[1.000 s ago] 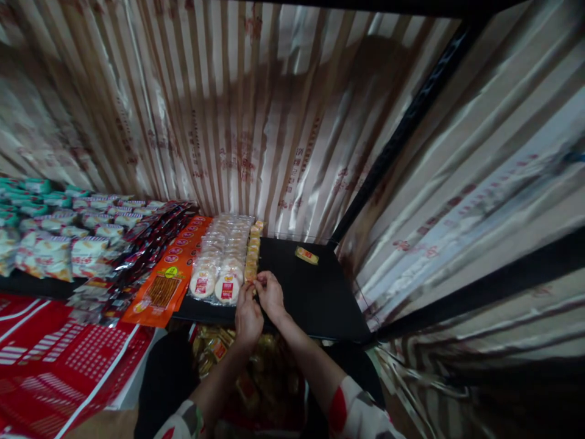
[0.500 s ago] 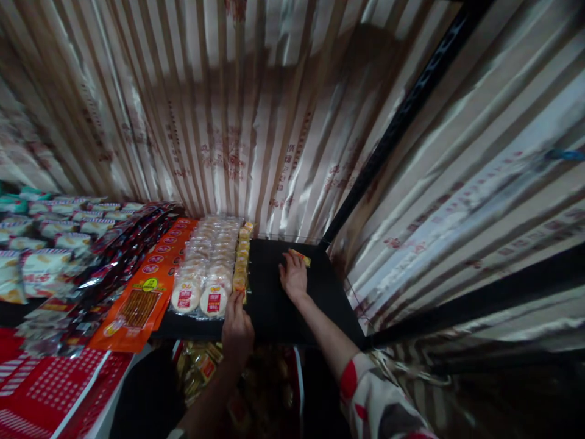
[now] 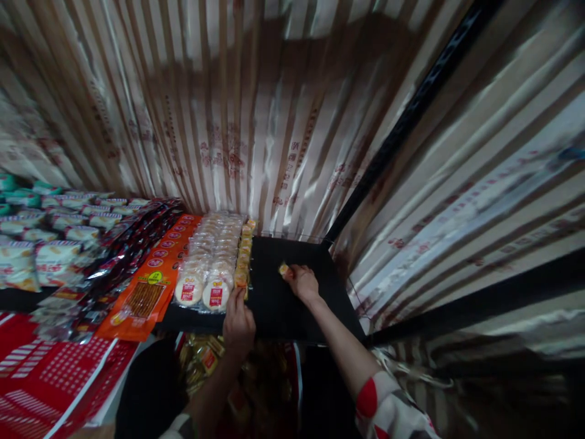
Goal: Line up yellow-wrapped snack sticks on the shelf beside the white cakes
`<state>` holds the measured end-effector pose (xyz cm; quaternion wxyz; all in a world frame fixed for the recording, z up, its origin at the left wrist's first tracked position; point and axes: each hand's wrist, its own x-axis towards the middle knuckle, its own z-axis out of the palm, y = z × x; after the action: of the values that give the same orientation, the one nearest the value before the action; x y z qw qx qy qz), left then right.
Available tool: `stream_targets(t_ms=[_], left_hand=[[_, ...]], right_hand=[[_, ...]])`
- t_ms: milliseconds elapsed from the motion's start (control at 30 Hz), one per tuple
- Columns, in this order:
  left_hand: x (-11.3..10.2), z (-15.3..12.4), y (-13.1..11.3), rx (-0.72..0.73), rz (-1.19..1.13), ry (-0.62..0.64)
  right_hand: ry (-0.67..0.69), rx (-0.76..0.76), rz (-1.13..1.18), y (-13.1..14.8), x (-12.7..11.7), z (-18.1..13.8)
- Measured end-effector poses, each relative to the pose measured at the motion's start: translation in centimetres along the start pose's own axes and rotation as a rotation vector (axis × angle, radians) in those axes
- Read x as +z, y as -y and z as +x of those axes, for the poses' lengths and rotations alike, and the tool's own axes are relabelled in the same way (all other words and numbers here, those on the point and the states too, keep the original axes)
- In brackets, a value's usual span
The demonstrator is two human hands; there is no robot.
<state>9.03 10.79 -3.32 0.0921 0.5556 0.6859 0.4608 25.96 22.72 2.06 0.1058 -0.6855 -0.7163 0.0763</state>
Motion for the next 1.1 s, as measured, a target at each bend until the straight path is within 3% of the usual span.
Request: stream_targets(t_ms=[233, 500, 600, 833, 1100], left_hand=[[-0.9, 0.2, -0.1, -0.024, -0.061, 0.058], [-1.8, -0.5, -0.1, 0.031, -0.141, -0.001], [-2.1, -1.0, -0.1, 0.043, -0.16, -0.046], [-2.6, -1.2, 0.3, -0.008, -0.116, -0.06], [-2.6, -1.0, 0.5, -0.003, -0.054, -0.026]], right_hand=[[0.068, -0.016, 0.227, 2.0, -0.3, -5.1], [0.137, 0.057, 1.011, 5.7, 2.1, -8.3], [0.13, 0.047, 1.209, 7.3, 2.8, -8.8], [-0.083, -0.035, 1.033, 9.7, 4.7, -8.6], [-0.201, 0.032, 0.907, 10.9, 5.5, -9.0]])
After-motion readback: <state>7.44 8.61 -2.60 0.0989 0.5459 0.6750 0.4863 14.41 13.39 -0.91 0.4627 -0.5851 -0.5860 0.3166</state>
